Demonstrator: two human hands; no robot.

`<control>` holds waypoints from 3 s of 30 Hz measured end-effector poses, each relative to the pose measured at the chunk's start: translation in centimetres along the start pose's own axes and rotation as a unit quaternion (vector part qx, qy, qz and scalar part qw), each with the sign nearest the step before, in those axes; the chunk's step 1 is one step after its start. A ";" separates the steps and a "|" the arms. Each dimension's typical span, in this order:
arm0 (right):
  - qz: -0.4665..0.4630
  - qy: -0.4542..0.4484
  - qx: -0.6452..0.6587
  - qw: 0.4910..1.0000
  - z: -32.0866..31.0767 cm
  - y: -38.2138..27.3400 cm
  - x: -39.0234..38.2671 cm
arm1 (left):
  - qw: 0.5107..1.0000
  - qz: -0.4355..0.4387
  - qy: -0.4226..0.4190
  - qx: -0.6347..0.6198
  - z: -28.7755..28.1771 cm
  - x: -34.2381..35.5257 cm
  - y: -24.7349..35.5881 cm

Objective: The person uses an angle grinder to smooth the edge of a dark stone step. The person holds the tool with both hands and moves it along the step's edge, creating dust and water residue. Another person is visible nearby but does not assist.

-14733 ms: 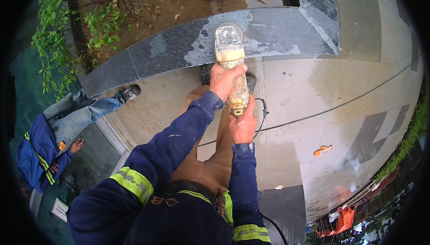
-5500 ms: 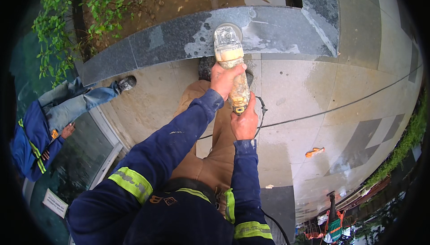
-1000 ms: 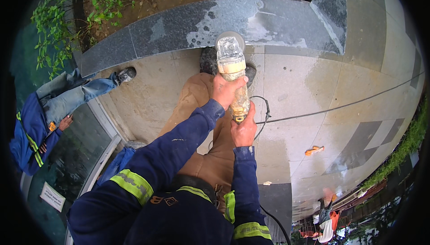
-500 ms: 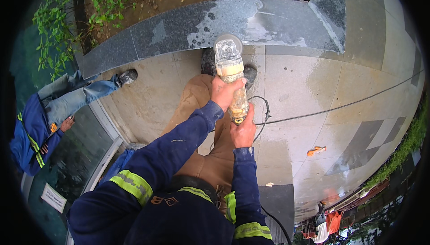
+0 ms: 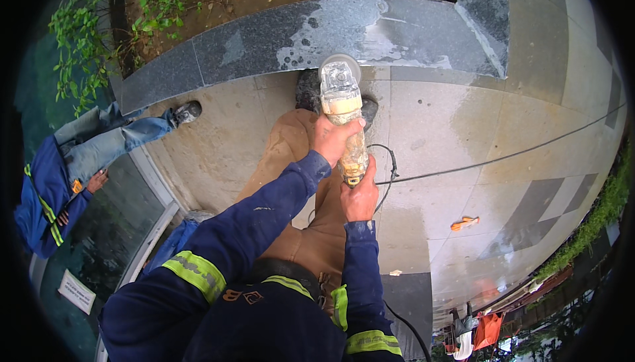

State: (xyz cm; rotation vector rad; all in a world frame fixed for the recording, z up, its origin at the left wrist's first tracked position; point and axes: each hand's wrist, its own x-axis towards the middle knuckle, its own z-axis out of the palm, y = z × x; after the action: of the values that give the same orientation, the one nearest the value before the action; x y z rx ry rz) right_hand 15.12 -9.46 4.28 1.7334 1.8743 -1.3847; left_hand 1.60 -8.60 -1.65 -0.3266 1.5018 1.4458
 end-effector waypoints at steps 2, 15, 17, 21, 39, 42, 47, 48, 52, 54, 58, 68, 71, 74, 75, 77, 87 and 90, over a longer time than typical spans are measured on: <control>0.010 0.010 0.008 1.000 0.0 -0.1 -0.3 | 1.000 0.015 -0.006 -0.001 0.4 -0.1 0.0; -0.041 0.040 -0.004 0.998 1.0 0.5 -0.2 | 1.000 0.013 -0.008 -0.009 0.1 0.0 0.1; -0.042 0.042 0.006 0.998 1.0 0.6 0.2 | 1.000 0.025 -0.013 -0.002 0.3 0.4 0.2; -0.057 0.039 0.005 0.998 1.4 0.4 0.7 | 1.000 0.027 -0.008 0.007 -0.3 1.0 0.2; -0.055 0.028 -0.007 0.998 1.6 0.5 0.0 | 1.000 0.020 -0.004 -0.003 -0.9 0.2 0.2; -0.017 0.024 -0.007 1.000 1.3 0.4 -0.3 | 1.000 0.009 -0.019 -0.010 -0.9 0.0 -0.2; -0.053 0.059 0.010 0.997 1.4 0.3 0.6 | 0.999 0.019 -0.034 -0.012 -0.1 0.9 0.8; -0.065 0.065 0.010 0.996 1.6 0.2 0.9 | 0.998 0.032 -0.053 0.006 -0.5 1.3 0.9; -0.043 0.028 0.009 0.999 1.6 -1.2 0.7 | 0.988 0.033 -0.078 0.133 -4.9 0.4 1.0; -0.024 0.019 0.014 0.999 1.2 -1.2 0.6 | 0.991 -0.024 -0.043 0.124 -8.4 -2.6 0.8; -0.042 0.040 0.037 0.998 1.2 -0.6 1.2 | 0.701 -0.077 -0.070 0.705 -16.7 -9.6 2.3; -0.064 0.055 0.013 0.996 1.6 0.6 1.0 | 0.606 -0.133 -0.028 0.784 -15.2 -10.5 -0.1; -0.076 0.059 -0.001 0.995 2.0 0.5 1.5 | 0.623 -0.103 -0.018 0.775 -15.1 -9.0 -0.9; -0.067 0.029 -0.014 0.997 1.7 0.4 1.5 | 0.636 -0.080 -0.002 0.767 -14.8 -8.5 -0.8; -0.056 0.021 -0.008 0.998 1.6 0.3 1.3 | 0.640 -0.065 0.004 0.765 -15.1 -8.4 -1.1; -0.057 0.022 0.003 0.998 1.6 0.2 1.2 | 0.642 -0.055 0.009 0.765 -15.4 -8.4 -1.4; -0.047 0.037 0.017 0.998 1.3 -0.9 1.0 | 0.636 -0.071 0.009 0.768 -15.7 -8.5 -2.0; -0.061 0.047 0.021 0.997 1.7 -0.9 1.5 | 0.636 -0.084 0.006 0.767 -15.5 -8.4 -1.8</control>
State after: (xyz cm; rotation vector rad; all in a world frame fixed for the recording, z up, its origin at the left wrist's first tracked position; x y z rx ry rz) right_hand 13.24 -9.62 2.73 1.7592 2.0452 -1.4192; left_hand -0.01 -26.05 0.73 0.5828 2.0705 -0.3398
